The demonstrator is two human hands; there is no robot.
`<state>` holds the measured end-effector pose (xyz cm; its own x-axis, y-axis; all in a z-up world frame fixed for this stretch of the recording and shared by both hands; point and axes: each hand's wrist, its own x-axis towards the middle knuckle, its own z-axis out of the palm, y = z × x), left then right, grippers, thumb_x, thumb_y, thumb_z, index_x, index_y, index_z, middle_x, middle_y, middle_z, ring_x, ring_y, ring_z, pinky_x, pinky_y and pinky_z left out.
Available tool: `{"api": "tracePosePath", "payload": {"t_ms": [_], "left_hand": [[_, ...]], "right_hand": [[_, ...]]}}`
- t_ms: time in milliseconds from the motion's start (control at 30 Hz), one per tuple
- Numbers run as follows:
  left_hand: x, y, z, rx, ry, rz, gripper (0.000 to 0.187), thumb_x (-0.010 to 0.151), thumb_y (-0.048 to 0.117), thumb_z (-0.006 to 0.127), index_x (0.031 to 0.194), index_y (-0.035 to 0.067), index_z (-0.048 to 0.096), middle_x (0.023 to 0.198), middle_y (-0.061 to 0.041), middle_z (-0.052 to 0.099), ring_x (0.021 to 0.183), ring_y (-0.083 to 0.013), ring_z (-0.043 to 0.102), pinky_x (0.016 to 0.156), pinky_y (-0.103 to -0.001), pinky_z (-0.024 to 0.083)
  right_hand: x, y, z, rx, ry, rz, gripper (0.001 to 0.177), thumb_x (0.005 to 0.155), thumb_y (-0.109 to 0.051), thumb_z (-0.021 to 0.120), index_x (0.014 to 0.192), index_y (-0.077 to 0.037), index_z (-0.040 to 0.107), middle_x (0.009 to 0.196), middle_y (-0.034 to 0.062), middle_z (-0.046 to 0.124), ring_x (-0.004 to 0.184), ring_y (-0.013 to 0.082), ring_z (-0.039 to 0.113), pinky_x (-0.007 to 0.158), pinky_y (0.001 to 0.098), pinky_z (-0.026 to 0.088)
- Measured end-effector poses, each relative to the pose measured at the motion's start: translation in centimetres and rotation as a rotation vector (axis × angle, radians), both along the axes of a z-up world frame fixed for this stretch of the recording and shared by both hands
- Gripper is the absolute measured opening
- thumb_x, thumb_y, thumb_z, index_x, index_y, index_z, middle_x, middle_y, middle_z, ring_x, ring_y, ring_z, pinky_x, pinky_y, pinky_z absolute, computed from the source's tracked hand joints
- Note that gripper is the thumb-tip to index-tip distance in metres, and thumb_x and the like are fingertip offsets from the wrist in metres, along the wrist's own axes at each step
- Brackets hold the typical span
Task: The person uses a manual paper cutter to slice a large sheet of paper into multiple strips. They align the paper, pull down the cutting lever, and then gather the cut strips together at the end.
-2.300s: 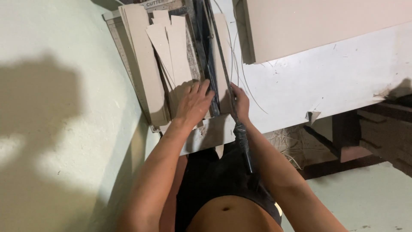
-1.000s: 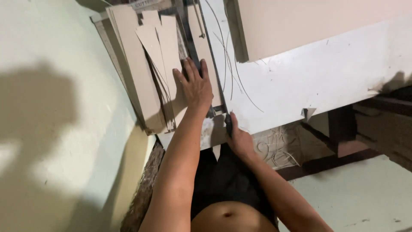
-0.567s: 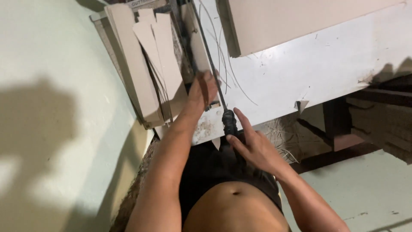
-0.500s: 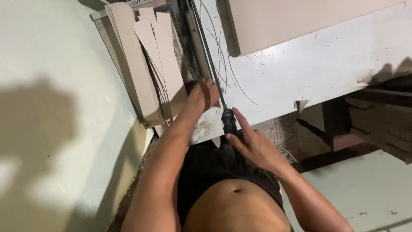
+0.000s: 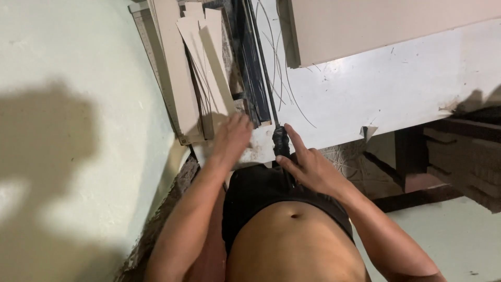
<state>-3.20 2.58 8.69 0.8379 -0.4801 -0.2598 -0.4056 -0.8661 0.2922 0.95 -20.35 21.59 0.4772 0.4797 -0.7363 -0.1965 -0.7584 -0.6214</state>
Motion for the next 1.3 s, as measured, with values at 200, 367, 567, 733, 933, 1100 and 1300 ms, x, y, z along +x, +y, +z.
{"api": "tracePosePath", "payload": {"t_ms": [200, 367, 567, 733, 933, 1100, 1300], "left_hand": [[1.9, 2.9, -4.3, 0.299, 0.158, -0.019, 0.019, 0.096, 0.012, 0.056, 0.110, 0.011, 0.069, 0.110, -0.011, 0.060, 0.103, -0.0288, 0.049, 0.089, -0.043, 0.037], [2.5, 3.5, -2.2, 0.198, 0.115, 0.042, 0.019, 0.099, 0.019, 0.061, 0.115, 0.015, 0.069, 0.137, -0.008, 0.053, 0.117, -0.0276, 0.049, 0.097, -0.042, 0.039], [4.2, 1.8, -2.9, 0.017, -0.033, 0.802, 0.077, 0.094, 0.020, 0.076, 0.156, 0.001, 0.035, 0.155, -0.030, 0.025, 0.137, -0.0475, 0.038, 0.110, -0.054, 0.042], [6.1, 1.0, -5.5, -0.052, 0.035, 1.033, 0.094, 0.092, 0.021, 0.079, 0.161, 0.000, 0.017, 0.158, -0.035, 0.016, 0.141, -0.0516, 0.036, 0.112, -0.058, 0.042], [5.7, 1.0, -7.7, 0.001, 0.088, 0.984, 0.083, 0.093, 0.014, 0.074, 0.160, 0.007, 0.025, 0.160, -0.030, 0.013, 0.142, -0.0516, 0.032, 0.111, -0.058, 0.041], [3.8, 0.2, -4.9, -0.075, 0.040, 0.951, 0.086, 0.093, 0.021, 0.072, 0.163, 0.013, 0.023, 0.165, -0.028, 0.007, 0.146, -0.0535, 0.027, 0.115, -0.061, 0.036], [-3.4, -0.5, 0.1, -0.325, 0.146, 0.871, 0.078, 0.093, 0.001, 0.064, 0.162, 0.011, 0.029, 0.165, -0.028, 0.014, 0.146, -0.0521, 0.029, 0.105, -0.059, 0.043]], "right_hand": [[0.5, 0.1, 0.5, 0.024, -0.030, 0.000, 0.077, 0.102, -0.036, 0.053, 0.162, -0.005, 0.016, 0.053, 0.0107, 0.069, 0.037, 0.0234, 0.063, 0.043, 0.0307, 0.051], [1.4, 0.2, 1.4, -0.039, -0.032, 0.069, 0.075, 0.101, -0.038, 0.056, 0.160, -0.004, 0.026, 0.062, 0.0151, 0.073, 0.045, 0.0254, 0.068, 0.052, 0.0336, 0.057], [3.4, 0.7, 1.5, -0.071, -0.083, 0.105, 0.070, 0.103, -0.043, 0.052, 0.158, -0.004, 0.035, 0.073, 0.0180, 0.077, 0.045, 0.0235, 0.067, 0.055, 0.0350, 0.058], [4.4, 1.1, 1.6, -0.139, -0.222, 0.095, 0.067, 0.102, -0.049, 0.051, 0.152, -0.005, 0.045, 0.083, 0.0173, 0.079, 0.071, 0.0348, 0.078, 0.071, 0.0472, 0.060], [4.7, -0.7, -9.8, -0.213, -0.348, -0.031, 0.054, 0.106, -0.047, 0.051, 0.146, -0.012, 0.055, 0.084, 0.0155, 0.078, 0.082, 0.0385, 0.076, 0.080, 0.0519, 0.057], [8.3, 2.5, -20.8, -0.211, -0.504, -0.201, 0.058, 0.104, -0.042, 0.058, 0.147, -0.003, 0.050, 0.119, 0.0286, 0.069, 0.105, 0.0445, 0.071, 0.086, 0.0560, 0.058], [17.1, 7.5, -26.1, -0.306, -0.618, -0.030, 0.066, 0.111, -0.019, 0.055, 0.161, 0.004, 0.019, 0.156, 0.0364, 0.029, 0.147, 0.0486, 0.036, 0.119, 0.0520, 0.043]]}}
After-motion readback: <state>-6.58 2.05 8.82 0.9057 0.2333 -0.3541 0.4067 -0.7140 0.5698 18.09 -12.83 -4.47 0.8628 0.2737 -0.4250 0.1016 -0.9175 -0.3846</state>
